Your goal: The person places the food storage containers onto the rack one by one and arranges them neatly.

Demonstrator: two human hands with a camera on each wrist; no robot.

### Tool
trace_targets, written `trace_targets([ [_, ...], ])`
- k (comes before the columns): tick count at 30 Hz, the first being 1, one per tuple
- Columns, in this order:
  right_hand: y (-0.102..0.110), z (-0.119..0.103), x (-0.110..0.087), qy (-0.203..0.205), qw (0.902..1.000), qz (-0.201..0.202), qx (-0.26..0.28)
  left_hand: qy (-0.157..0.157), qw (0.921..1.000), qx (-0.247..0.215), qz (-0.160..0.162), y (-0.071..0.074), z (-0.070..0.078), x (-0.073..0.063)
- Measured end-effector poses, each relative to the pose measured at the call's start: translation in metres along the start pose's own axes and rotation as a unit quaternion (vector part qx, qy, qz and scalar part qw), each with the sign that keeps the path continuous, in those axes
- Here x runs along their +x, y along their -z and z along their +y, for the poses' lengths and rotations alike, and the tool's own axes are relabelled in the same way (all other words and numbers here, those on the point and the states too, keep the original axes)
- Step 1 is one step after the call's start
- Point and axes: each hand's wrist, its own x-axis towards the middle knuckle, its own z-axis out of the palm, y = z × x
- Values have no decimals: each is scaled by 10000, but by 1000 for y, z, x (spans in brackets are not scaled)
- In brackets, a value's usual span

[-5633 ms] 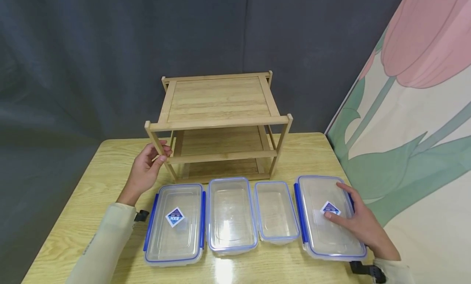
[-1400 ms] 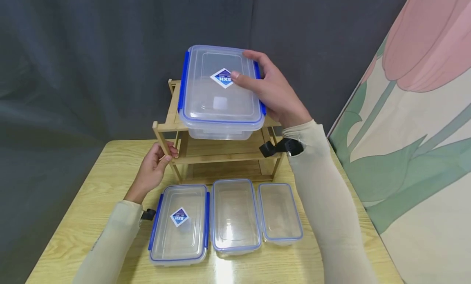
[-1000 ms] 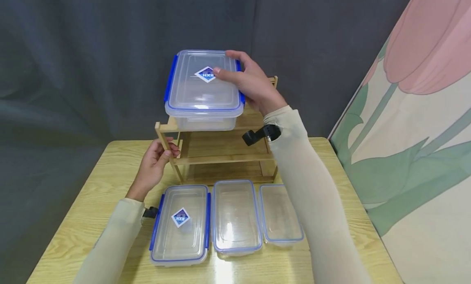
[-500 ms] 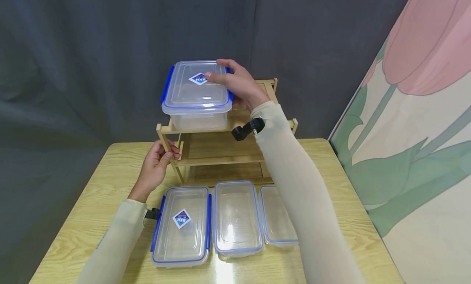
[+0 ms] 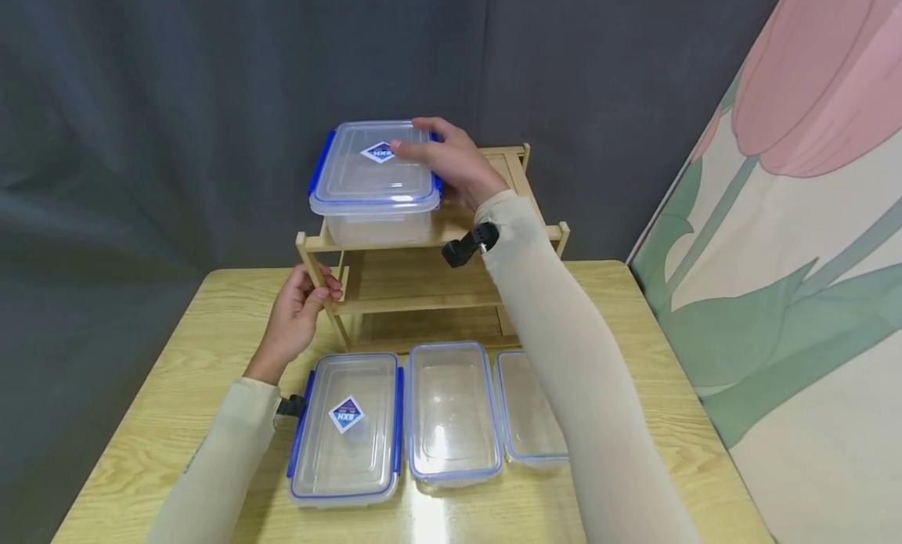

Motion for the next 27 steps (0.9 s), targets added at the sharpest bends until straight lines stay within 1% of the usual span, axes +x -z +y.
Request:
trace_targets([
  [5,2,-2,-3,-33,9989,125,-442,-41,10000,38,38,-1,-1,1],
  [8,5,-1,-7,-20,9980,182,-607,-23,10000,65,50,-1,-1,0],
  [11,7,0,-13,34,9977,198,-640,14,10000,66,50,-2,0,0],
  [19,10,-2,-25,264,9982,181,-500,40,9999,64,89,-3,0,-1],
  [27,19,6,-38,524,9971,291,-460,64,9999,103,99,-5,-1,0],
])
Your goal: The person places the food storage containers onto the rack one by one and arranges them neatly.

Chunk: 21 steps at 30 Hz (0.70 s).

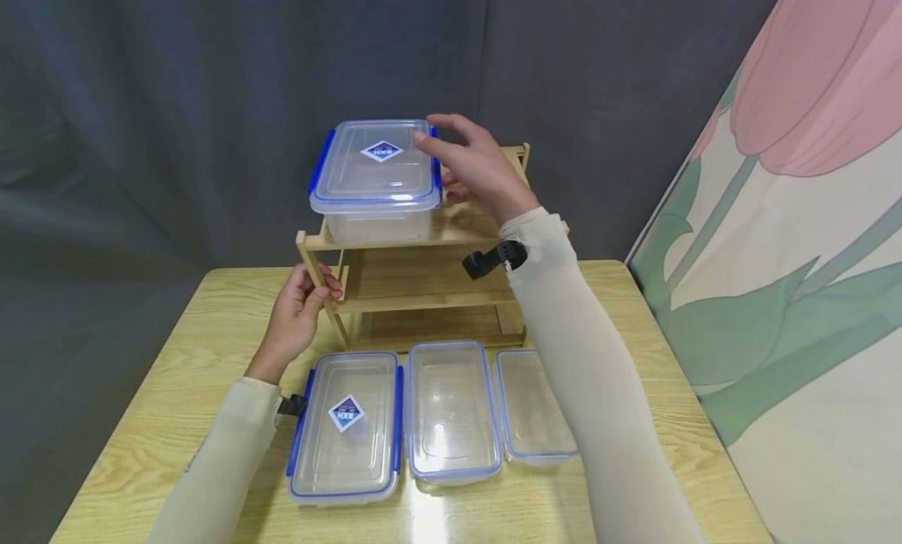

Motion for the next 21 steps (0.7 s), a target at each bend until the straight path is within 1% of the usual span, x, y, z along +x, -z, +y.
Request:
trace_targets([
  [5,4,5,-12,198,9998,31,83,14,10000,-8,-33,1,-1,2],
  [12,6,10,-30,451,9988,126,-114,93,9999,-101,-17,1,-1,-1],
  [18,10,18,-54,667,9967,403,-228,31,9999,-118,-54,5,-1,0],
  [21,12,23,-66,802,9955,483,-172,23,9999,-108,-49,6,-1,0],
])
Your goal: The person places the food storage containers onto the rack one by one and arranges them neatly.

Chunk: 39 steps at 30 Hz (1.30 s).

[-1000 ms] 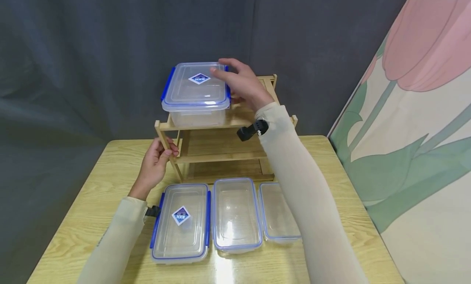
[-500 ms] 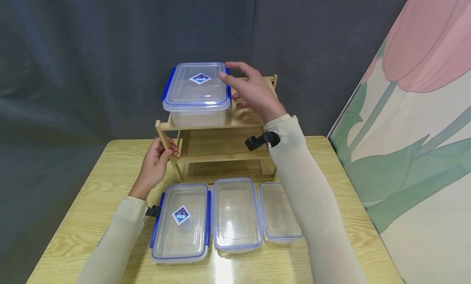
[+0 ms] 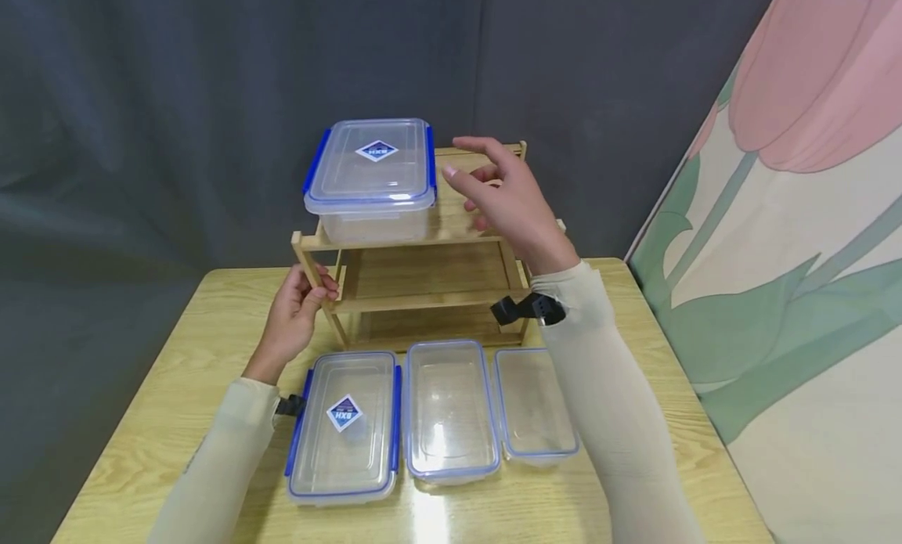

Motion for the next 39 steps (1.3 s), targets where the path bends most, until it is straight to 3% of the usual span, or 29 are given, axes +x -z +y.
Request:
trace_targets([
  [7,5,13,-27,259,9995,149,107,-57,10000,15,-42,3,0,-6],
  [23,12,43,-82,795,9964,207,201,-135,9998,105,-66,6,0,-6],
  [33,16,84,-120,1052,9937,364,-130,-147,9998,81,-77,5,-2,-5],
  [39,16,116,-141,899,9945,253,-475,-71,9999,140,-72,7,-2,-7],
])
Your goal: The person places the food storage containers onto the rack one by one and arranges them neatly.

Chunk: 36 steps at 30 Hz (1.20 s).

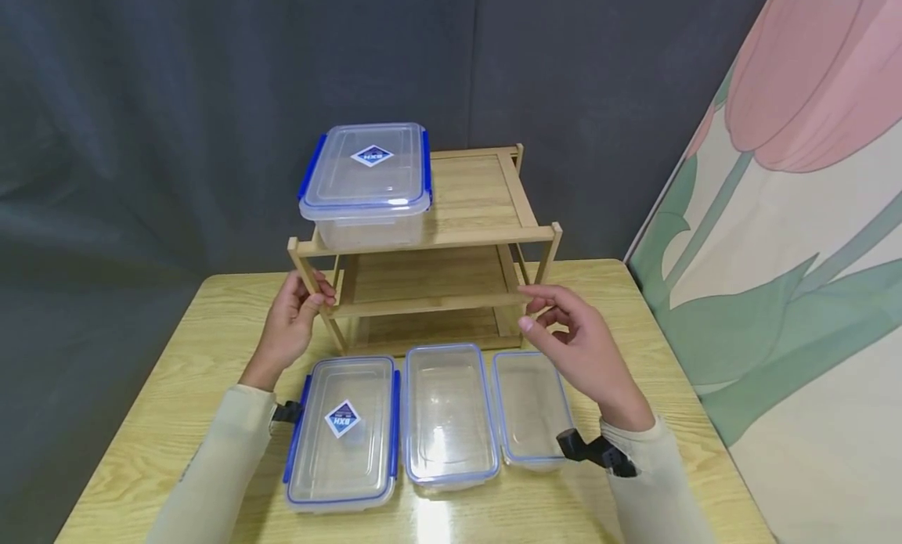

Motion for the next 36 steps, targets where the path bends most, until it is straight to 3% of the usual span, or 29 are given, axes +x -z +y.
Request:
trace_targets([
  [12,-2,55,-41,-728,9961,-143,-478,99,9999,13,-37,-1,-5,-6],
  [16,-1,69,-49,-796,9944,-283,-637,39,10000,44,-13,0,-6,-7],
  [23,2,87,-62,-894,9912,-564,-798,-145,9998,86,-74,1,-3,0],
  [29,1,100,-71,-791,9915,-482,-915,-129,9998,98,-104,1,-1,2],
  [36,-4,111,-79,-1206,9832,-414,-1303,-16,9999,66,-89,3,-3,0],
])
